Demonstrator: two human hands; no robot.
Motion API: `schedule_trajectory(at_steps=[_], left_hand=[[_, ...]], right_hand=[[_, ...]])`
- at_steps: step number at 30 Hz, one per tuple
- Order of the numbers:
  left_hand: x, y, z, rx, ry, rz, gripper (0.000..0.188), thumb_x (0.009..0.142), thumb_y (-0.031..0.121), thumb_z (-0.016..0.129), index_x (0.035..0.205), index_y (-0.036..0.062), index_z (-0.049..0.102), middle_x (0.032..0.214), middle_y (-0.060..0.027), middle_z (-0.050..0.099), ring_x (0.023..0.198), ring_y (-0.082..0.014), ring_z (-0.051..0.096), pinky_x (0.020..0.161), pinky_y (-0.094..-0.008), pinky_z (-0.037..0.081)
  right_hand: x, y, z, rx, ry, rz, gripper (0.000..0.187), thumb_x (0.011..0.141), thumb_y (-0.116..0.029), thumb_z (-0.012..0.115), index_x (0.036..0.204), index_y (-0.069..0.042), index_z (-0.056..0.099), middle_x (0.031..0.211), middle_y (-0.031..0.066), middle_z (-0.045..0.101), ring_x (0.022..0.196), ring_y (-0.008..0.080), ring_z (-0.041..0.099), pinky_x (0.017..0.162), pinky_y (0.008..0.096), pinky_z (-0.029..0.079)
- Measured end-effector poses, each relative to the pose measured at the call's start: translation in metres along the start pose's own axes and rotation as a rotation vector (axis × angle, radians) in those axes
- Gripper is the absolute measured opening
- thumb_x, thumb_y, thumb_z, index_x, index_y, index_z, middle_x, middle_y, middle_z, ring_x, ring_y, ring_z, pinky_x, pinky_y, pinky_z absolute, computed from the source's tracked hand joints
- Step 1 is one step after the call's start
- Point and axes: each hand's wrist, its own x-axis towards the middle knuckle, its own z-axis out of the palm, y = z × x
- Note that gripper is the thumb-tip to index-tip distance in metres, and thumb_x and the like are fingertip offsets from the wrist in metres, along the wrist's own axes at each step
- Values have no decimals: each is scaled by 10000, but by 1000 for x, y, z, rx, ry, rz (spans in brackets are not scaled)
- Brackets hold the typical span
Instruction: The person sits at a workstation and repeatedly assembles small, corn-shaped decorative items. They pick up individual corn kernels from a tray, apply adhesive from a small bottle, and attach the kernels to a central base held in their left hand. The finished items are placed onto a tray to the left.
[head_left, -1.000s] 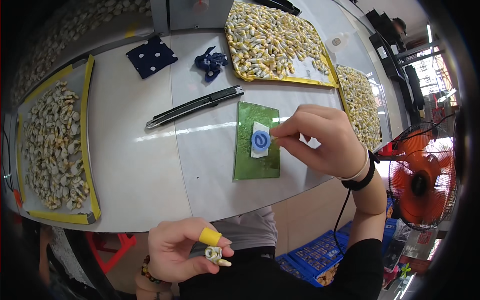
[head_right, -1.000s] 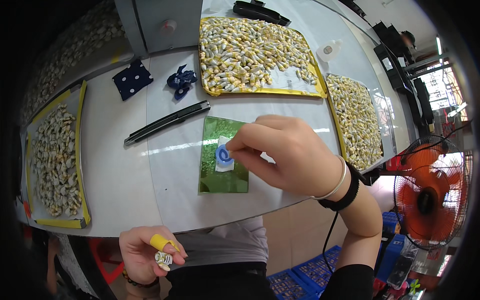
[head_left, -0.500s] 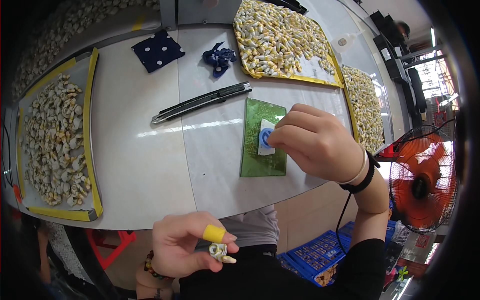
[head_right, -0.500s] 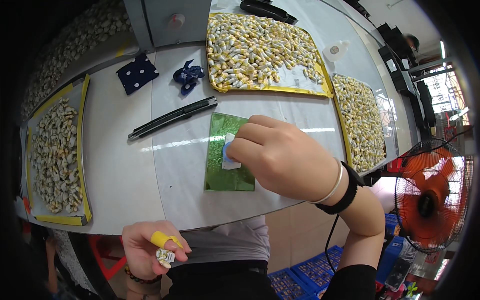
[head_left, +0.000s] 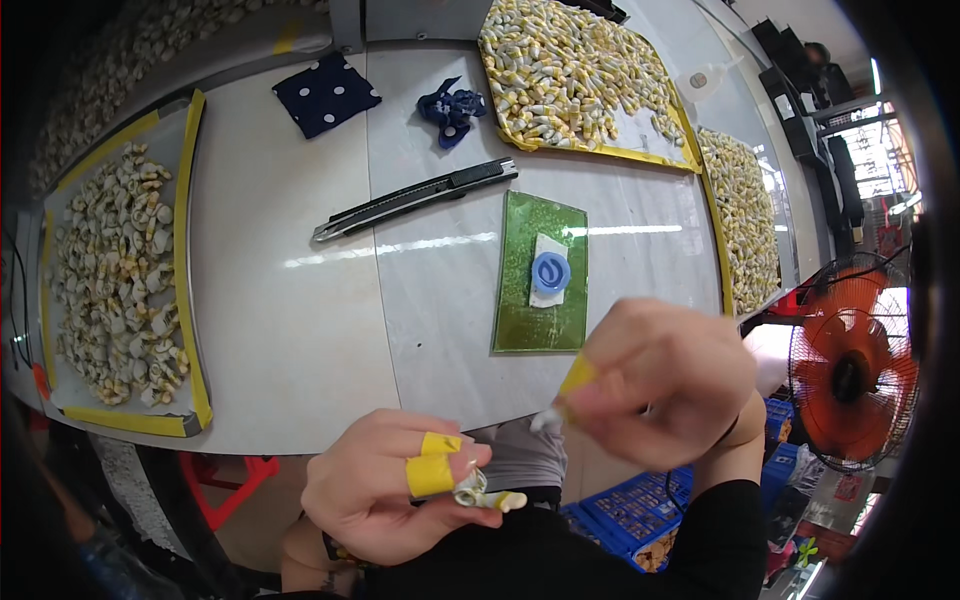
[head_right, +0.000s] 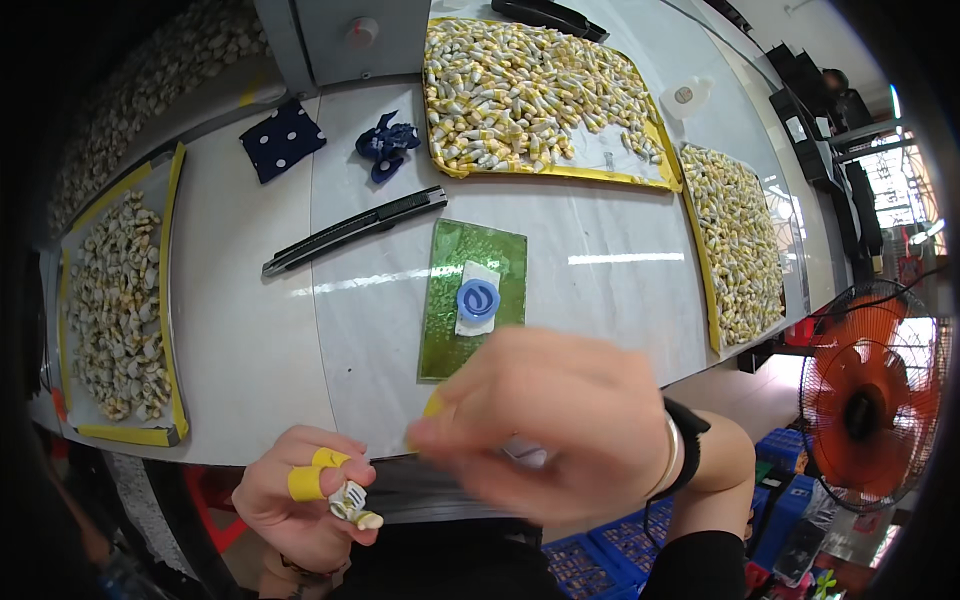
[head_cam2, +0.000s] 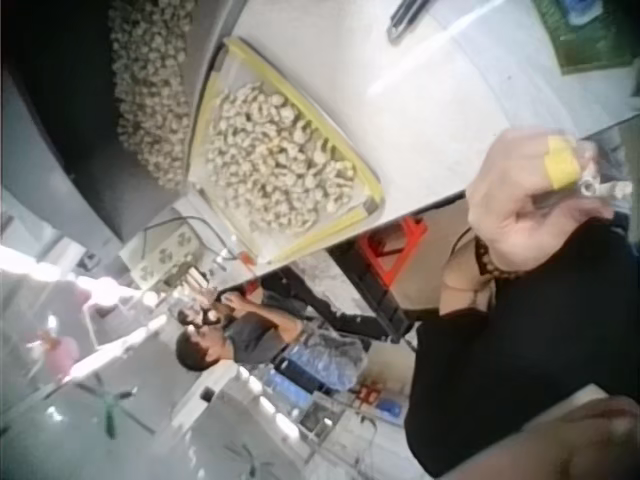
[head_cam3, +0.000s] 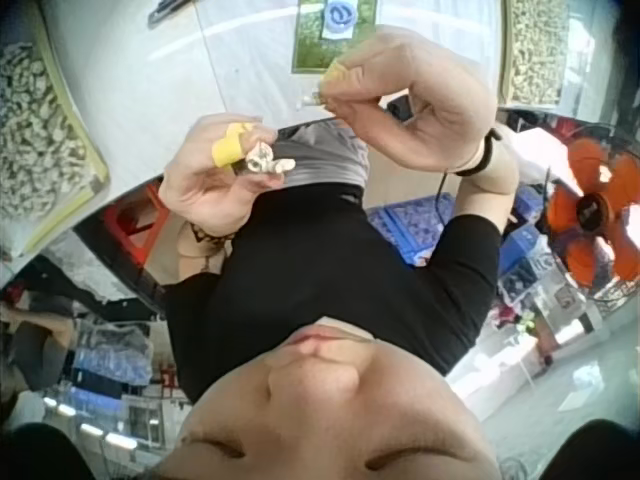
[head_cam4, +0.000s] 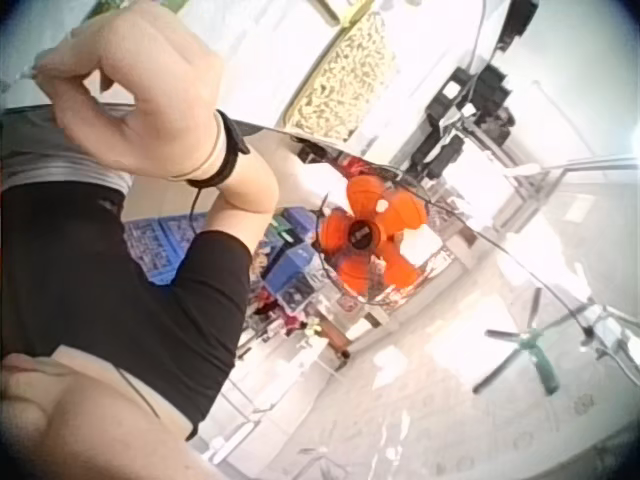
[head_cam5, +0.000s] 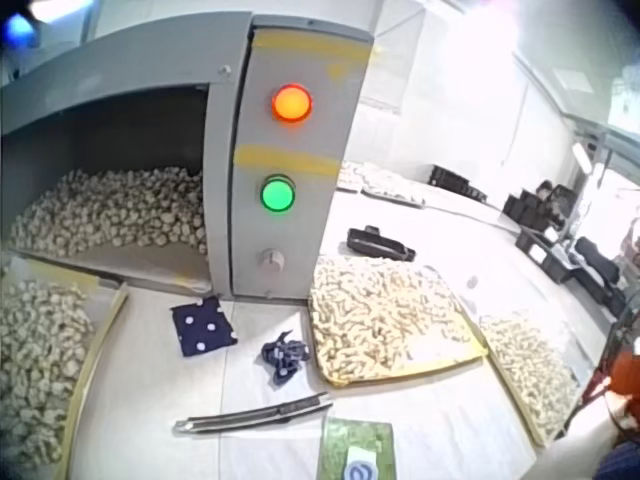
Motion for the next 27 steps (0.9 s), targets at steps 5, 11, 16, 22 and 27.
schedule_trajectory(at_steps=[5, 11, 16, 22, 27], left_hand=[[2, 1, 4, 11, -47, 12, 275, 638, 54, 806, 850, -35, 655, 765, -122, 660, 711, -249, 647, 649, -321, 525], [-1, 1, 1, 164, -115, 28, 352, 627, 129, 829, 882, 48, 599, 786, -101, 643, 729, -219, 612, 632, -323, 532], [5, 4, 1, 156, -147, 85, 306, 617, 51, 813, 872, -21, 660, 767, -78, 632, 703, -238, 619, 660, -329, 536], [5, 4, 3, 157, -146, 110, 324, 598, 71, 827, 859, -15, 657, 739, -75, 613, 690, -242, 612, 649, -329, 546], [7, 6, 4, 184, -151, 126, 317, 594, 94, 833, 834, -9, 653, 731, -77, 614, 670, -245, 618, 628, -328, 548]], right_hand=[[-9, -1, 19, 94, 48, -102, 139, 675, 74, 671, 786, 7, 622, 729, 86, 607, 589, 205, 574, 498, 273, 447], [-10, 6, 28, 122, 38, -233, 109, 696, 63, 663, 783, 37, 601, 738, 107, 591, 575, 206, 557, 493, 276, 445], [-5, 8, 22, 122, -66, -318, 113, 705, 75, 666, 755, 26, 577, 748, 125, 598, 590, 220, 585, 507, 281, 495], [-5, 9, 22, 122, -83, -344, 112, 708, 77, 665, 733, 30, 566, 749, 132, 599, 601, 231, 586, 515, 287, 501], [-6, 8, 21, 117, -90, -364, 113, 706, 74, 670, 734, 34, 568, 744, 134, 596, 602, 233, 585, 514, 284, 499]])
